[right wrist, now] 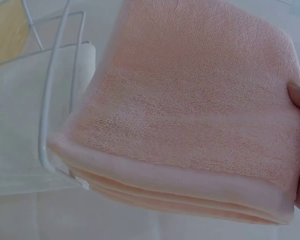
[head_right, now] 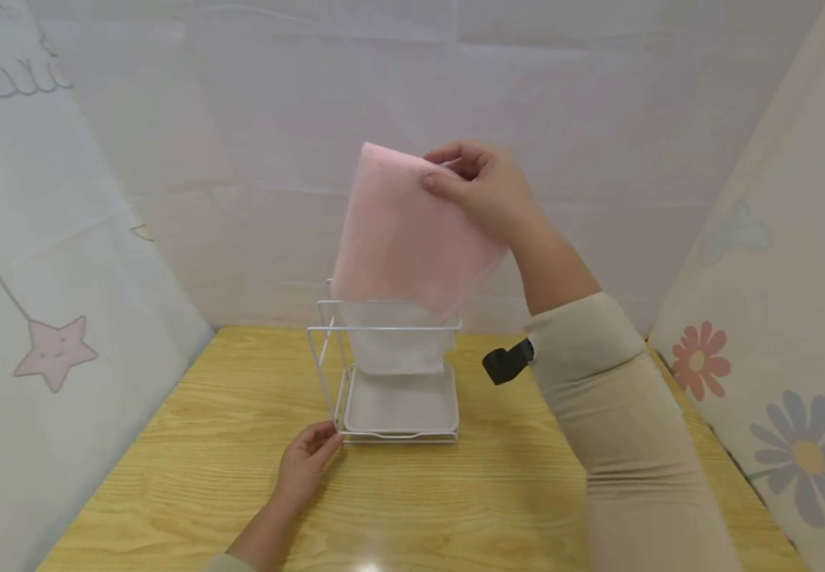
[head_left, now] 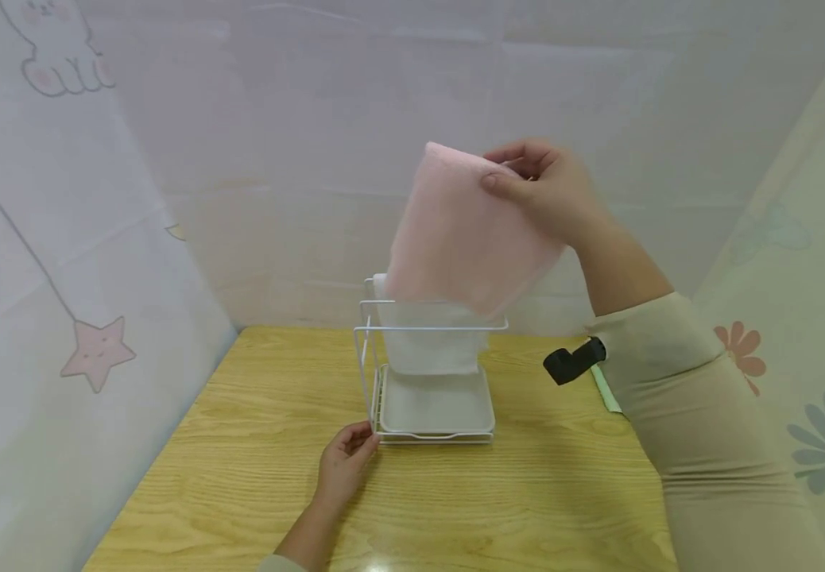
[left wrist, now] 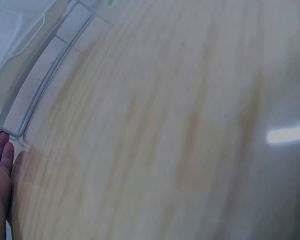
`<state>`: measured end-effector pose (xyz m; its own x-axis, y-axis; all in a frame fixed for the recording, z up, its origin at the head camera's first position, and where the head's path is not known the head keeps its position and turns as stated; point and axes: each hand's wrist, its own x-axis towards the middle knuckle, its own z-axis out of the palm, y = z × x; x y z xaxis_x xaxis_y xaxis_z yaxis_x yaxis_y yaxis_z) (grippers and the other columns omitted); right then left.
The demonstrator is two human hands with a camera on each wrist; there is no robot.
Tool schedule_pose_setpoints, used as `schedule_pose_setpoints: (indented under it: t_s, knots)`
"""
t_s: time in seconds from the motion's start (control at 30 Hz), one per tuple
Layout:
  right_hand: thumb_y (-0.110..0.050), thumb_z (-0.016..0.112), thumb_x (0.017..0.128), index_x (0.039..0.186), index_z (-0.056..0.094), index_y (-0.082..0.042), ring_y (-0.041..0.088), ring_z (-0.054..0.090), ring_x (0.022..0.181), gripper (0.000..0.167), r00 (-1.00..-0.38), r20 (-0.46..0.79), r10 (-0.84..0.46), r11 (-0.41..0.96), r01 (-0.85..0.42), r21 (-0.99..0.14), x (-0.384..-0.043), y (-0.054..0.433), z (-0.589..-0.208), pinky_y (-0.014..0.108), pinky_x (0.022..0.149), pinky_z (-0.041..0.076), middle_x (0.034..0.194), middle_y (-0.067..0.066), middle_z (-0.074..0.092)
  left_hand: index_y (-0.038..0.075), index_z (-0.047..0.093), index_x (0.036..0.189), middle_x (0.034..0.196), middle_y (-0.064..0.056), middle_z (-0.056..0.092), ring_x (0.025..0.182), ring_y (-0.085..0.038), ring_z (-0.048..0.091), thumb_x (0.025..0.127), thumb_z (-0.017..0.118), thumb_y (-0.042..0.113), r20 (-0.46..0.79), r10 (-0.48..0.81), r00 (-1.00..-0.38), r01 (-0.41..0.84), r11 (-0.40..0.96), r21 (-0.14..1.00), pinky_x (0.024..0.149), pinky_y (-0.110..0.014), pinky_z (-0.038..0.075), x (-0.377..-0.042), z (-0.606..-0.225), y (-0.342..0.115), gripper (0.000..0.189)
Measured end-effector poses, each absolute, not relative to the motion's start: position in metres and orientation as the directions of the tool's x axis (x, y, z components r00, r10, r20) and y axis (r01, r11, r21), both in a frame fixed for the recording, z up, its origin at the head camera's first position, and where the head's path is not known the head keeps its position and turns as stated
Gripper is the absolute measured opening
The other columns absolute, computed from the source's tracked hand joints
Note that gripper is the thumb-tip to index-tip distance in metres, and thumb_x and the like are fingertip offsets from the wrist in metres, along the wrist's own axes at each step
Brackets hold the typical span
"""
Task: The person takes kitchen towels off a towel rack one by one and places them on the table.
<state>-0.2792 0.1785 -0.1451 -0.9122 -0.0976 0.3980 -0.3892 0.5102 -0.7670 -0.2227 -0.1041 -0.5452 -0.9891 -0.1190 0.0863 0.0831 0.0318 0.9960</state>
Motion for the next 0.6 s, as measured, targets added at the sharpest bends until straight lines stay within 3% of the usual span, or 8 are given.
schedule_pose_setpoints:
  t_s: [0.37, 0.6]
  knots:
    - [-0.032, 0.082, 0.08, 0.11, 0.073, -0.025, 0.006, 0.064, 0.072, 0.032, -0.903, 0.428, -0.025, 0.443, -0.394, -0.805, -0.265, 0.22, -0.129, 0.017, 0.06, 0.053, 0.082, -0.012, 0.069, -0.008, 0.062, 0.117, 0.114, -0.026, 0.064, 0.088, 0.0, 0.06, 0.089, 0.071, 0.006, 0.085, -0.123, -0.989, 0.082, 0.031, 0.996, 0.079, -0.012, 0.052, -0.224, -0.543, -0.103, 0.032]
    - [-0.03, 0.082, 0.081, 0.108, 0.073, -0.028, 0.002, 0.064, 0.068, 0.029, -0.907, 0.421, 0.019, 0.494, -0.357, -0.793, -0.258, 0.25, -0.134, 0.016, 0.057, 0.052, 0.079, -0.018, 0.069, -0.007, 0.063, 0.116, 0.114, -0.026, 0.065, 0.087, 0.001, 0.061, 0.088, 0.071, 0.005, 0.088, -0.129, -0.988, 0.086, 0.021, 0.996, 0.079, -0.011, 0.052, -0.227, -0.545, -0.103, 0.031]
